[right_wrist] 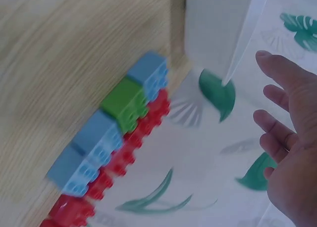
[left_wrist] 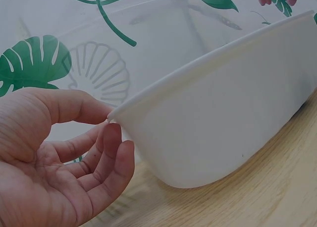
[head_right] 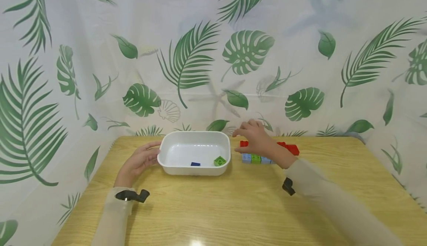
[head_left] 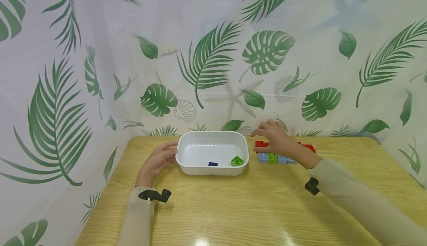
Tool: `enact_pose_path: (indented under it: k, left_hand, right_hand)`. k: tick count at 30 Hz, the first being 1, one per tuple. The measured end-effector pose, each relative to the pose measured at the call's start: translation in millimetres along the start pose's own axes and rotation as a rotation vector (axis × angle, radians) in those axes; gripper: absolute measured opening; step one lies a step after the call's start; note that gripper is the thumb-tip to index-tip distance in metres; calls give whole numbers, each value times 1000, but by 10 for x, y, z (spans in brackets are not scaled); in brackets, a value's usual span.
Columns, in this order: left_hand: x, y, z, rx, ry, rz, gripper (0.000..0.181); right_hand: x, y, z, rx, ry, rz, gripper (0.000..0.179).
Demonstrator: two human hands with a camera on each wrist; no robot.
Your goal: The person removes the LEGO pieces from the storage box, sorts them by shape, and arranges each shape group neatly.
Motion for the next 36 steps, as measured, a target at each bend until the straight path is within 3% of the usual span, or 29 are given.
enact_pose_path:
  k: [6, 17, 26, 36]
  left_hand:
    - [-26, 29, -12, -20, -30, -1, 53]
    - [-4, 21, 1, 3, 8, 16, 51]
    - [-4, -1, 9, 10, 2, -5, 50]
    - [21, 6, -2, 2, 12, 15, 50]
  right_hand:
    - [-164, -302, 163, 61, -36, 64, 40]
    - [-507, -585, 287, 90, -222, 6, 39]
    - [-757, -612, 269, 71, -362, -50, 37]
    - [-888, -557, 260, 50, -390, -94, 37]
Point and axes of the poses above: each hand's wrist, its own z-axis towards the middle knuckle, its own x-axis out of the back of the hand, y = z × x, the point moved 10 cm from there along z, towards the middle knuckle, and after that the axes turned 11 degrees about y, right-handed, at the moved point
